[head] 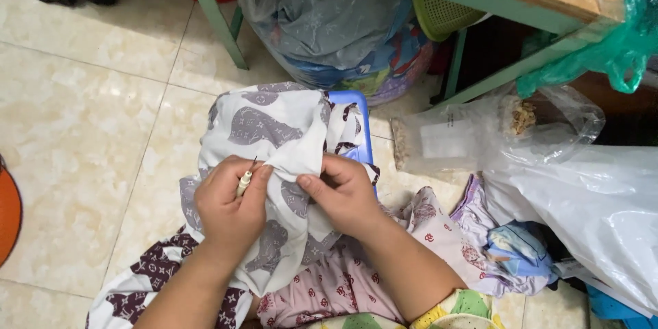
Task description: The person is using a small tool to pick out loose threads from a piece of patterned fabric.
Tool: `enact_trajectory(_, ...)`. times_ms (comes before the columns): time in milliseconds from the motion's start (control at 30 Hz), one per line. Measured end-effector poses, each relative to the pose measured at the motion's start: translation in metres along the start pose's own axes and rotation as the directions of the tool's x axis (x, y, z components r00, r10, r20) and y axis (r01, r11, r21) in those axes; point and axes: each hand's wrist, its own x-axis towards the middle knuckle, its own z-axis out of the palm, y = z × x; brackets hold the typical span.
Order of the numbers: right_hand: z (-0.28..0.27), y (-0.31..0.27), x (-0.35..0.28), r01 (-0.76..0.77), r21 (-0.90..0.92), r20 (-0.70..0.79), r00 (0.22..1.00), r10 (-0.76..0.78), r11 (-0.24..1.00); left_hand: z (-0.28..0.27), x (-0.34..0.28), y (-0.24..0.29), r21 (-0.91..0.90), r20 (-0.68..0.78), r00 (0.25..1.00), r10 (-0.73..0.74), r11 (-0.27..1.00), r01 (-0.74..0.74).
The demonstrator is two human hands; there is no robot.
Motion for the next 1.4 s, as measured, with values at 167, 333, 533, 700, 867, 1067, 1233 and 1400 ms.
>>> enact_trajectory(167, 0.002, -0.01, 0.015, 0.085, 0.016, 0.0, 0.996, -0.085, 0.996, 0.006, 0.0, -0.006, -0.177, 0.035, 0.972, -0.231, 0.956, 0.234)
enact_trajectory(333, -0.012, 0.022, 0.028, -0.103, 0.168, -0.041, 0.993, 0.111, 0.98, 0.006, 0.012, -0.023, -0.221, 0.187, 0.878, -0.44, 0.852, 0.474)
enact_trajectory(533, -0.017, 0.033, 0.039, -0.427, 0.317, 0.064, 0.901, 0.43, 0.847, 0.014, 0.02, -0.02, -0.06, 0.088, 0.821, -0.564, 0.82, 0.57)
enact_trajectory(700, -0.02, 0.034, 0.037, -0.48, 0.287, 0.022, 0.869, 0.495, 0.829, 0.006, -0.025, -0.01, 0.009, 0.181, 0.958, -0.223, 0.974, 0.225)
enact_trajectory(867, -0.021, 0.033, 0.03, -0.427, 0.309, -0.013, 0.891, 0.453, 0.849, 0.022, -0.039, -0.015, -0.002, 0.241, 0.916, -0.322, 0.943, 0.332)
enact_trajectory(1067, -0.021, 0.045, 0.021, -0.418, 0.299, -0.102, 0.88, 0.464, 0.858, 0.026, -0.047, -0.04, -0.182, 0.27, 0.798, -0.539, 0.785, 0.592)
enact_trajectory(1233, -0.019, 0.043, 0.025, -0.384, 0.362, -0.152, 0.875, 0.46, 0.849, 0.025, -0.047, -0.046, -0.254, 0.277, 0.791, -0.546, 0.752, 0.608)
enact_trajectory(1400, -0.022, 0.044, 0.022, -0.346, 0.419, -0.145, 0.887, 0.439, 0.839, 0.025, -0.05, -0.046, -0.303, 0.286, 0.762, -0.581, 0.699, 0.647)
